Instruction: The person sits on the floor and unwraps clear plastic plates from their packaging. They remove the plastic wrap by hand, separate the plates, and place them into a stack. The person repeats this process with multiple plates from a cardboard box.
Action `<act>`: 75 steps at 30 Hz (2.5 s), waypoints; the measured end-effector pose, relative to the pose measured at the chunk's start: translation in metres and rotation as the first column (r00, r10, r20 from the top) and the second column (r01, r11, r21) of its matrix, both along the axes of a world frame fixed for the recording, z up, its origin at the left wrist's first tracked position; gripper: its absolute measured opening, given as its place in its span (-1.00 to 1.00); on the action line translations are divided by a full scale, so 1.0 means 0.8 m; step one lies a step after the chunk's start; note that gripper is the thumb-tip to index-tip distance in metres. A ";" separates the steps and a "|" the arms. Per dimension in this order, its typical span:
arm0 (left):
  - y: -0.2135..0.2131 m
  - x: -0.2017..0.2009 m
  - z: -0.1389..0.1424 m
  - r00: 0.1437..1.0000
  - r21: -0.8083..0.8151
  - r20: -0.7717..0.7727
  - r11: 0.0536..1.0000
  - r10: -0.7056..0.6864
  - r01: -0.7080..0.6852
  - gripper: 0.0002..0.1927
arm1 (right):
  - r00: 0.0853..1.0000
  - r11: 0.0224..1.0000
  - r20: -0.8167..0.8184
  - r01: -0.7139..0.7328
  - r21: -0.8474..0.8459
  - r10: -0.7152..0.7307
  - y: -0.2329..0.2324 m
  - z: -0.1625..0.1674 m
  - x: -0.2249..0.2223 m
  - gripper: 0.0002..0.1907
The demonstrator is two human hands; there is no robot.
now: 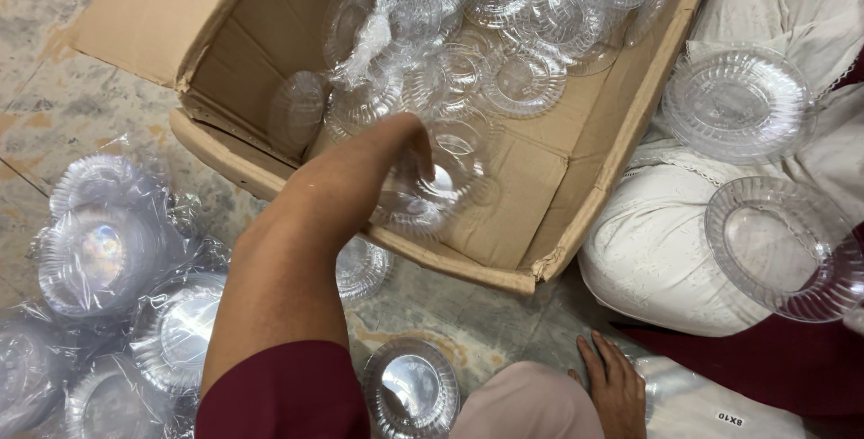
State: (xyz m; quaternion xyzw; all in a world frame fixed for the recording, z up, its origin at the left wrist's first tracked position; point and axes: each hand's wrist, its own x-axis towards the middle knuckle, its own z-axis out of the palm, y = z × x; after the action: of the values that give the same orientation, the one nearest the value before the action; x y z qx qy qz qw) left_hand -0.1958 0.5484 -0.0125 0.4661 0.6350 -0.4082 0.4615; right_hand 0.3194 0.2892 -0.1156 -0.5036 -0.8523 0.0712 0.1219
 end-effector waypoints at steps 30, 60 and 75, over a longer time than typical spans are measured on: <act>0.010 0.025 -0.013 0.725 -0.257 0.491 0.876 0.482 -0.408 -0.75 | 0.999 0.999 -0.024 -0.030 0.012 0.031 0.001 -0.002 0.002 -0.35; -0.002 0.085 0.123 0.625 0.108 0.770 0.938 0.131 -0.328 -0.36 | 1.000 0.994 0.006 0.011 -0.106 -0.011 -0.001 0.032 -0.007 -0.34; -0.475 0.170 0.262 -0.417 -0.434 0.900 -0.174 -0.123 -0.884 -0.51 | 0.862 0.861 -0.408 0.060 -0.505 -0.300 0.025 0.117 -0.048 -0.56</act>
State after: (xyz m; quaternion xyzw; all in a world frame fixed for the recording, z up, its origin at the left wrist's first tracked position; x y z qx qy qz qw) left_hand -0.0602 0.1684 0.1968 0.1827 0.4050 0.7095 0.5471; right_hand 0.2808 0.3092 -0.0218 -0.5647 -0.6996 0.3869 0.2052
